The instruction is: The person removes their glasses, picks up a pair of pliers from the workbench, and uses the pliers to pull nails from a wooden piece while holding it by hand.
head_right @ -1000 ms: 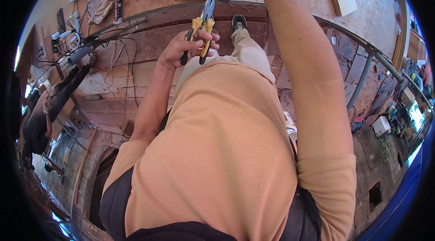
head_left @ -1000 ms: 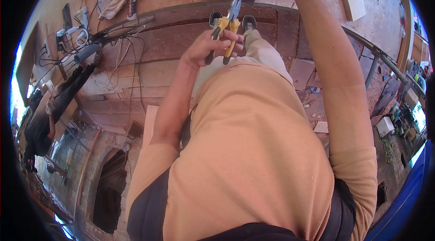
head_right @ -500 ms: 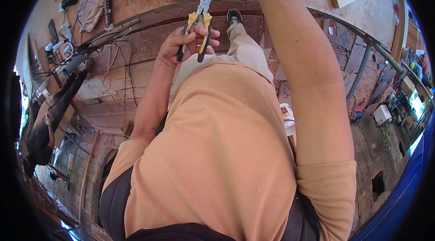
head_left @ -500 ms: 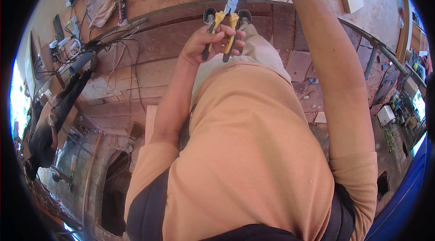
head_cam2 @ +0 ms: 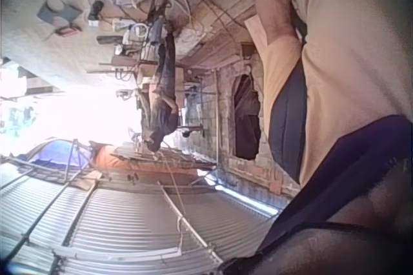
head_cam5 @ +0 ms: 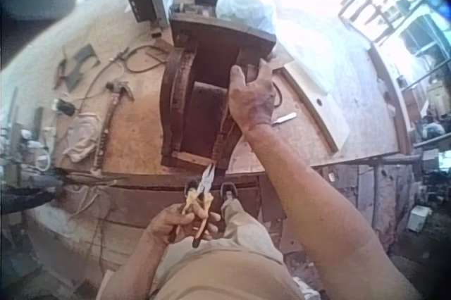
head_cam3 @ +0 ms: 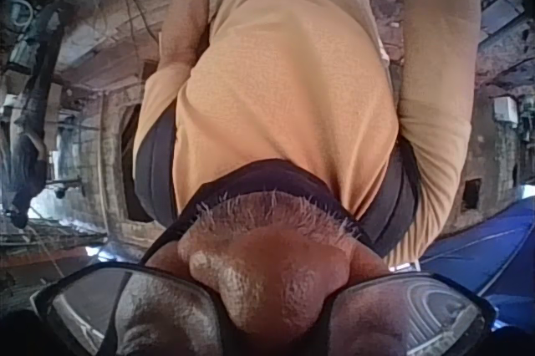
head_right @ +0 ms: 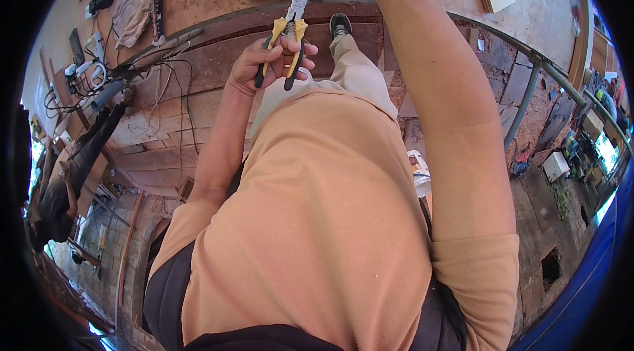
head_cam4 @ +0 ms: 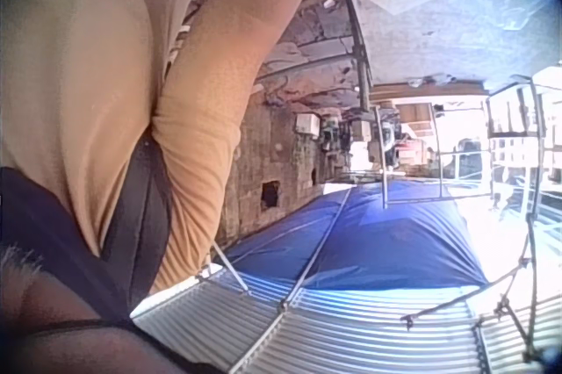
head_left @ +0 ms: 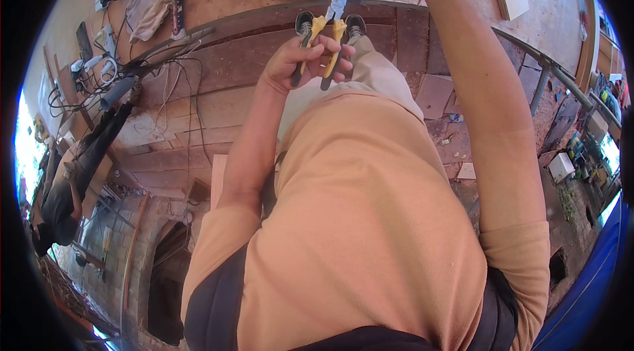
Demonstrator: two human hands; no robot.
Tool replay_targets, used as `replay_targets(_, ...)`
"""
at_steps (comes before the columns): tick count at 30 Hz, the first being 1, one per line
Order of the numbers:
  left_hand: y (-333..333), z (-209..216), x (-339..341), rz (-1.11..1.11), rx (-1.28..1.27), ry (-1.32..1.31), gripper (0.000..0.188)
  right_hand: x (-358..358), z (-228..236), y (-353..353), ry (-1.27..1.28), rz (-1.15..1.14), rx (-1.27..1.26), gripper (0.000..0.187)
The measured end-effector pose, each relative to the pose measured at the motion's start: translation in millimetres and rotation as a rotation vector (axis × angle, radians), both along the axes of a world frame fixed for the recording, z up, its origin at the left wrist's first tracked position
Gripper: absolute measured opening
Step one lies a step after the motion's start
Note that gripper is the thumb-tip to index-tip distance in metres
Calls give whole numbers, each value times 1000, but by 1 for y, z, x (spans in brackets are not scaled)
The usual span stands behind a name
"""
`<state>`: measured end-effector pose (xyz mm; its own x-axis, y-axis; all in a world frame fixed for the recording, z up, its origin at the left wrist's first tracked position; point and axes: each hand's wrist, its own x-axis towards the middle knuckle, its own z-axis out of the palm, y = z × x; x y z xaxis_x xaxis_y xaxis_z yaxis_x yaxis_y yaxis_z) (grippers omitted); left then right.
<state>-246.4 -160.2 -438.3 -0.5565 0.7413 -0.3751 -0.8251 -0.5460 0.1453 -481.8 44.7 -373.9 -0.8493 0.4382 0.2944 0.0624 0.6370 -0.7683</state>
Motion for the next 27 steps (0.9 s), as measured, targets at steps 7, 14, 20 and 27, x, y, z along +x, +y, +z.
replay_targets(7, -5, -12, 3, 25, 61, 9, 31, 2, 4, -1, -17, 40, -34, 65)
replay_targets(14, 3, -17, 10, 92, 222, -11, 41, 2, 5, -1, -19, 10, 19, 62)
replay_targets(20, 22, 9, 14, 127, -1, -114, 32, 6, 10, -4, -38, 27, -23, 54)
replay_targets(27, 34, 29, 8, 159, -10, -167, 25, 5, 9, -1, -48, 21, 24, 51)
